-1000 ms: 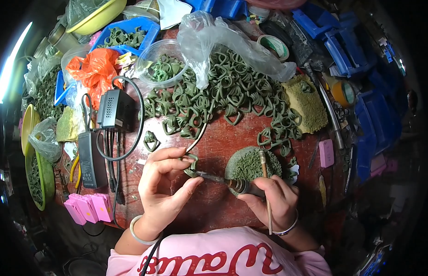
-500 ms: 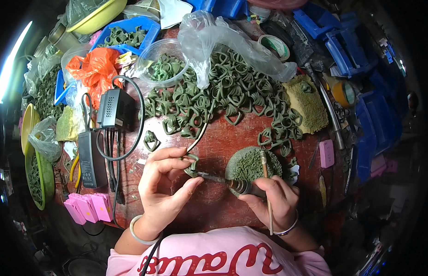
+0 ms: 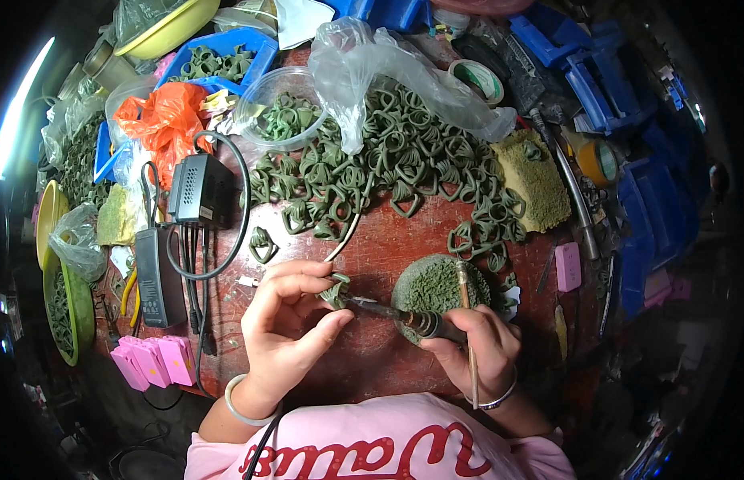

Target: The recorder uses a heated tool to join small green wax components at a workshop bench.

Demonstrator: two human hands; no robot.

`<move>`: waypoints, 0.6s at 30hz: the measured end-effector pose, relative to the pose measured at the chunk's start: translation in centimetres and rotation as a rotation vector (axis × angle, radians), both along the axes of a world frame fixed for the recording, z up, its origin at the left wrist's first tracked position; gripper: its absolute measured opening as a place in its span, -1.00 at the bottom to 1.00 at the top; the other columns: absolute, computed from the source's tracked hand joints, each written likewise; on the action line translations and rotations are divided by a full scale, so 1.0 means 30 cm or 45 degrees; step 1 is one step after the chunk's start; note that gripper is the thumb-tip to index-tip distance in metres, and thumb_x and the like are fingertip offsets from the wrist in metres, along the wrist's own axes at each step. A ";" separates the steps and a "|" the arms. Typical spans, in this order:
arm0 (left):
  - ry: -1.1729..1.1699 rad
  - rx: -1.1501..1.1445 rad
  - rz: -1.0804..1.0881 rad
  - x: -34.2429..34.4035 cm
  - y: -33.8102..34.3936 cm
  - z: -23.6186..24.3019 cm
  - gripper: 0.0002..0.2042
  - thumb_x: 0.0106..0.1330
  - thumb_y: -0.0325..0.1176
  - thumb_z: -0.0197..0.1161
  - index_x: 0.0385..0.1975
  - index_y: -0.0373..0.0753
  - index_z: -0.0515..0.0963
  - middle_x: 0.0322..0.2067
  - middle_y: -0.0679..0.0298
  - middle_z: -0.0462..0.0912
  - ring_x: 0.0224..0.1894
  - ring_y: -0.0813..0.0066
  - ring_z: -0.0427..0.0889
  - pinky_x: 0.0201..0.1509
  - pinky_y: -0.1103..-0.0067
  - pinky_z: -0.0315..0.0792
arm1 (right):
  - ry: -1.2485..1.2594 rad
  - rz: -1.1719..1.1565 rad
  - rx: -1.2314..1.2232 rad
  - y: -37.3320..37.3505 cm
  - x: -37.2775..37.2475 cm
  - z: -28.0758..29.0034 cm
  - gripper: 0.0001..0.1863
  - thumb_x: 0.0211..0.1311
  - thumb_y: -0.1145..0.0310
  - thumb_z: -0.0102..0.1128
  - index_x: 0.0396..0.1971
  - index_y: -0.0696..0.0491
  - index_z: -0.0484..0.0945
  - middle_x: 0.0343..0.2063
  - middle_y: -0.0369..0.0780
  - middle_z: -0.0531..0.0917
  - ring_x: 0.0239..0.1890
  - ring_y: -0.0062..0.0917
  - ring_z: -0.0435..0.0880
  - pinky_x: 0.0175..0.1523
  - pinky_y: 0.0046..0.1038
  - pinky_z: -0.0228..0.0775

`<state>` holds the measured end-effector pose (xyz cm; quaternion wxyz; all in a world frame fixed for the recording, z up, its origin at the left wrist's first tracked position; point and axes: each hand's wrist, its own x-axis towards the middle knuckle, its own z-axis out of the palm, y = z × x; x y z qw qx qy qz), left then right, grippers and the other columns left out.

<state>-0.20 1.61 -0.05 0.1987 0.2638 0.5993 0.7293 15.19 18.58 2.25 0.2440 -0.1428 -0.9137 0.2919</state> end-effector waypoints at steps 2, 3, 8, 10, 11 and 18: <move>-0.025 0.009 -0.007 0.001 -0.003 -0.002 -0.63 0.06 -0.68 0.41 -0.12 -0.41 0.50 0.03 0.06 0.42 -0.04 0.45 0.58 -0.03 0.62 0.63 | -0.004 -0.003 -0.010 -0.001 0.005 -0.002 -0.55 0.22 0.02 0.28 -0.37 0.18 0.49 -0.63 -0.20 0.44 -0.66 -0.37 0.46 -0.54 -0.40 0.25; -0.054 0.021 -0.014 0.001 -0.006 -0.003 -0.63 0.06 -0.69 0.40 -0.11 -0.42 0.49 0.03 0.06 0.41 -0.04 0.47 0.57 -0.04 0.63 0.62 | -0.011 -0.006 -0.017 -0.002 0.006 -0.003 -0.55 0.22 0.02 0.28 -0.37 0.18 0.49 -0.63 -0.19 0.44 -0.65 -0.37 0.46 -0.54 -0.40 0.25; -0.045 0.028 -0.027 0.000 0.000 -0.013 -0.63 0.06 -0.70 0.39 -0.10 -0.41 0.49 0.04 0.06 0.41 -0.05 0.48 0.57 -0.05 0.65 0.62 | -0.048 0.037 0.046 0.013 0.012 0.004 -0.60 0.13 0.13 0.41 -0.36 0.17 0.50 -0.60 -0.20 0.53 -0.64 -0.40 0.55 -0.54 -0.42 0.38; -0.048 0.028 -0.028 0.000 0.002 -0.011 -0.63 0.06 -0.71 0.39 -0.10 -0.41 0.49 0.04 0.06 0.41 -0.05 0.48 0.57 -0.04 0.64 0.61 | -0.047 0.036 0.050 0.014 0.012 0.004 -0.60 0.13 0.13 0.40 -0.36 0.17 0.50 -0.60 -0.20 0.53 -0.64 -0.40 0.55 -0.54 -0.42 0.38; -0.044 0.026 -0.028 0.000 0.004 -0.011 -0.63 0.06 -0.71 0.39 -0.10 -0.41 0.49 0.04 0.07 0.40 -0.05 0.48 0.58 -0.04 0.64 0.61 | -0.044 0.034 0.052 0.015 0.012 0.003 -0.60 0.13 0.13 0.41 -0.36 0.17 0.50 -0.60 -0.20 0.54 -0.64 -0.40 0.55 -0.54 -0.42 0.38; -0.009 0.008 -0.004 -0.001 0.004 -0.008 -0.62 0.06 -0.70 0.40 -0.10 -0.41 0.49 0.03 0.09 0.40 -0.05 0.48 0.58 -0.01 0.64 0.61 | -0.121 0.062 0.030 0.014 0.007 0.019 -0.61 0.11 0.12 0.42 -0.37 0.15 0.51 -0.61 -0.21 0.54 -0.65 -0.40 0.56 -0.56 -0.42 0.40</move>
